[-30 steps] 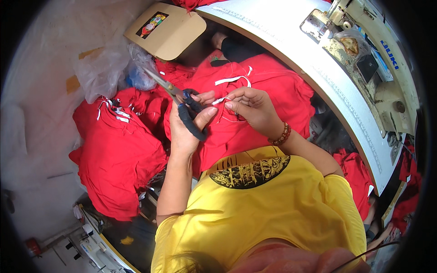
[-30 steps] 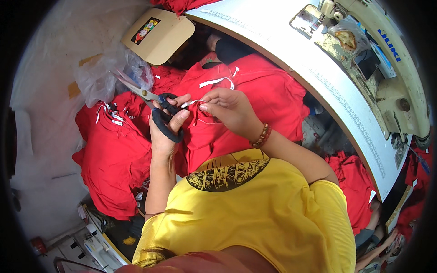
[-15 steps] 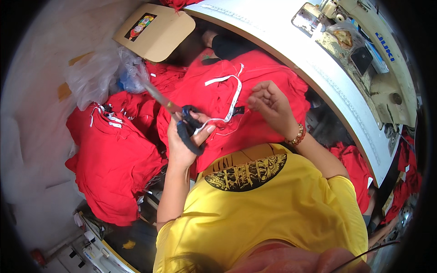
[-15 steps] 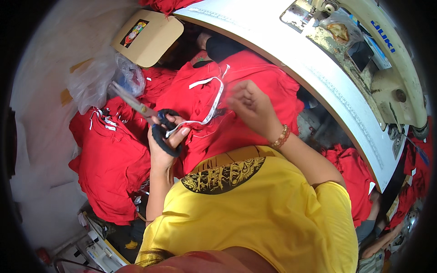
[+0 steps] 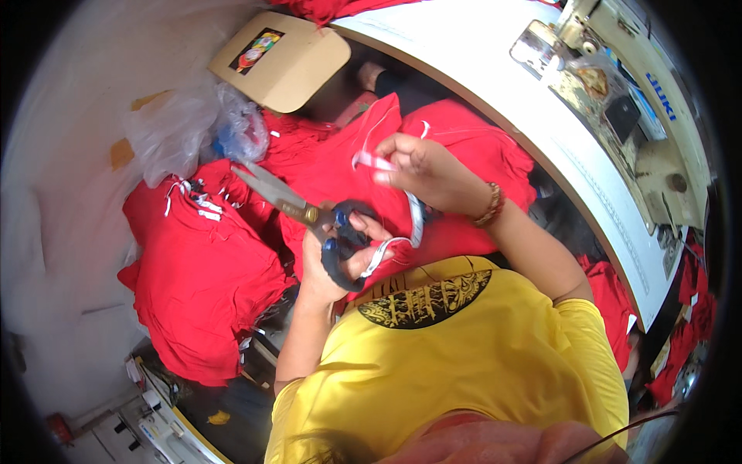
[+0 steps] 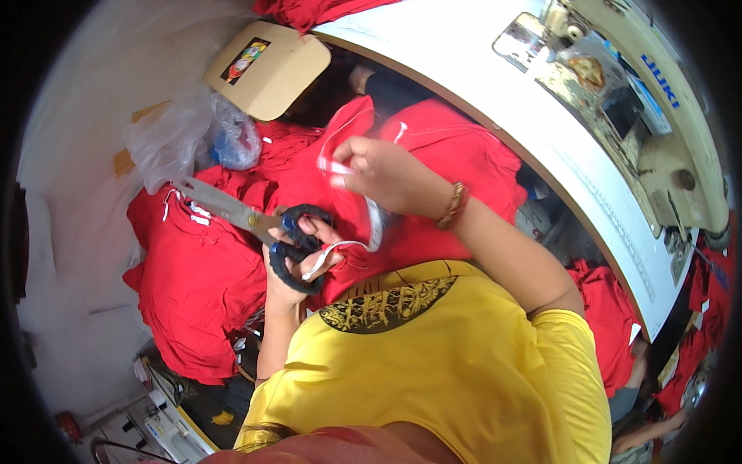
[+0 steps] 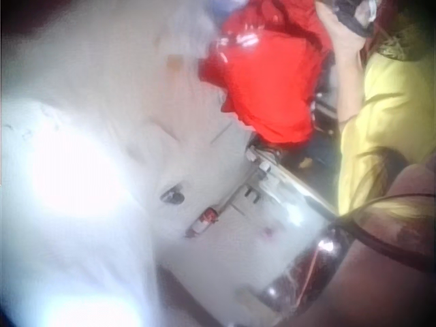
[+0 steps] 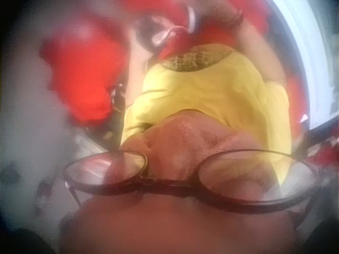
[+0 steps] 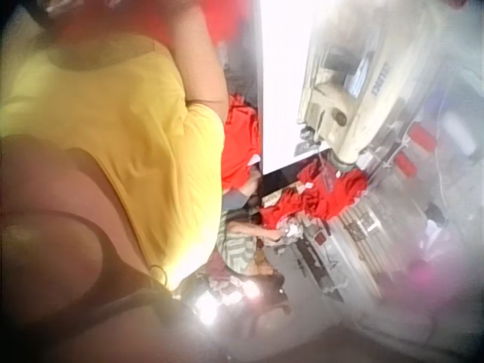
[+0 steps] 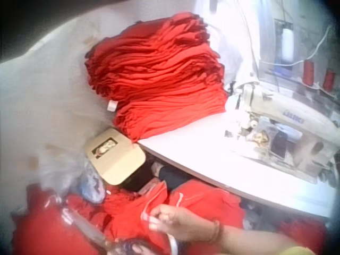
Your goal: The person uses scissors to trim white threads and tags from a stack of red garments. They repeatedly pick up a garment, cut the excess material, and place the item back on the pile.
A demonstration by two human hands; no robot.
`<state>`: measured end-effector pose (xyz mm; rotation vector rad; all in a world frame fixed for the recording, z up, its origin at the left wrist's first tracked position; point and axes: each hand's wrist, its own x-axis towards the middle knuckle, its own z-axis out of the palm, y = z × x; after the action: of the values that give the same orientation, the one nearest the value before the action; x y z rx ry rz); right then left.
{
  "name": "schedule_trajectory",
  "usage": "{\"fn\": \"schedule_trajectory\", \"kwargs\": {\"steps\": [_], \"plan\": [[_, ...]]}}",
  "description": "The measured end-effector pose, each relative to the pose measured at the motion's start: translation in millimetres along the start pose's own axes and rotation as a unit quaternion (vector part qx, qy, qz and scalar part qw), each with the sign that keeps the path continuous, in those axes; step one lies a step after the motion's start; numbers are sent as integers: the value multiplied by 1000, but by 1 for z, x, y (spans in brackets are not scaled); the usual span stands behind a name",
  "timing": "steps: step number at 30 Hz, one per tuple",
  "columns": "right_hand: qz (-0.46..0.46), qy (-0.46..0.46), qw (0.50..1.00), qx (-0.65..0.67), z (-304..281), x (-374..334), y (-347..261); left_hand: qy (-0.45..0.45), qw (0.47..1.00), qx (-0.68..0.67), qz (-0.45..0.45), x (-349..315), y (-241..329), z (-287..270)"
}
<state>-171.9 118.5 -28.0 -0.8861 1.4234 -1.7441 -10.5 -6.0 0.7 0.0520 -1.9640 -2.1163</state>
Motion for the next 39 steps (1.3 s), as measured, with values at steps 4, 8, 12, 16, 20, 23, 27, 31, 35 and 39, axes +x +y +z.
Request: {"fn": "schedule_trajectory", "kwargs": {"steps": [4,8,12,16,20,23,27,31,35,39], "plan": [[68,19,926,-370,-24,-7,10,77,993,-60,-59,7,-5,4],[-96,131,862,-480,-18,-15,20,37,994,-52,-93,1,-14,10],[-102,125,852,-498,-21,-1,22,34,987,-111,-115,-4,-19,17],[-96,89,788,-602,-31,9,26,40,986,-112,-114,-5,-14,13],[138,27,990,-11,-14,6,4,36,995,-64,-74,0,-7,6],[100,9,994,44,11,-9,-18,137,989,-37,-30,6,-8,10],[11,-1,997,83,23,-17,-15,196,980,22,-23,8,-10,2],[26,-3,994,102,28,-22,-1,213,976,42,-10,3,-13,0],[22,2,998,50,29,-25,11,219,972,81,31,6,-17,-2],[-51,17,999,-4,31,-25,7,202,975,88,15,8,-11,-3]]}}
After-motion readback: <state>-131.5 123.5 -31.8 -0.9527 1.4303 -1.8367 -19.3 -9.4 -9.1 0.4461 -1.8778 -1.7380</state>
